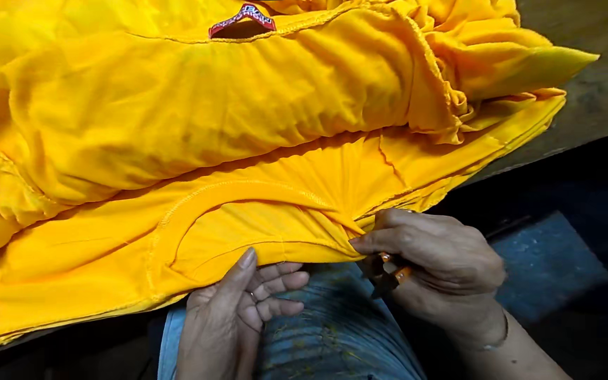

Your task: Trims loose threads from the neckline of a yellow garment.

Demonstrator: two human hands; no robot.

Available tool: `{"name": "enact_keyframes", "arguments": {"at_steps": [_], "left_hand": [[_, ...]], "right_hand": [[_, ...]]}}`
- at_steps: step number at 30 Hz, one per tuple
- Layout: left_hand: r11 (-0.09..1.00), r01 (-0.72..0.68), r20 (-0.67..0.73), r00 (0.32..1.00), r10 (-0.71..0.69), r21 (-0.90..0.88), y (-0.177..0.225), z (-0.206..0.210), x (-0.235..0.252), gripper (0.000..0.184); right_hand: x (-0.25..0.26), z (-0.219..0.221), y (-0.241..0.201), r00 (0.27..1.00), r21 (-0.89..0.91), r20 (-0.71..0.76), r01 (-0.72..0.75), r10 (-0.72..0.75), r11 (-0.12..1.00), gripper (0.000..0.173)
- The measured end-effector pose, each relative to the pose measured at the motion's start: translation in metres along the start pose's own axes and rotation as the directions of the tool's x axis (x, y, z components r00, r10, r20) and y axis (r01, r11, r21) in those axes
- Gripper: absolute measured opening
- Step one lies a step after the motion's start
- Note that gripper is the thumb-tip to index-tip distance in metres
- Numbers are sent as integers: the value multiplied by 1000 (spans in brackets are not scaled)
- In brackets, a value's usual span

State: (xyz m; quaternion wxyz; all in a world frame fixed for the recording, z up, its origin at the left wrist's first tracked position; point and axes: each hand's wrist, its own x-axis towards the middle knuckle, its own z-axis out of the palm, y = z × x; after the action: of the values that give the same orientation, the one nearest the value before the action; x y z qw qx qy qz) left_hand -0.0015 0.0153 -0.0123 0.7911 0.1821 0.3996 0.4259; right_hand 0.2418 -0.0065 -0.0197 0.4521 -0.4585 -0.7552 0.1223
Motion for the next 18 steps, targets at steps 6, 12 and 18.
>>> {"name": "enact_keyframes", "arguments": {"at_steps": [6,12,18], "left_hand": [[993,-53,-34,998,57,102,-4,3,-1,28],[985,-91,-20,995,95,146,-8,-2,-5,24],[981,-105,-11,994,108,165,-10,-7,-5,23]], "right_hand": [[22,-4,-22,960,73,-106,-253,260,965,18],[54,12,-34,982,-178,65,-165,179,970,16],[69,32,-23,915,-420,165,-273,369,865,25]]}}
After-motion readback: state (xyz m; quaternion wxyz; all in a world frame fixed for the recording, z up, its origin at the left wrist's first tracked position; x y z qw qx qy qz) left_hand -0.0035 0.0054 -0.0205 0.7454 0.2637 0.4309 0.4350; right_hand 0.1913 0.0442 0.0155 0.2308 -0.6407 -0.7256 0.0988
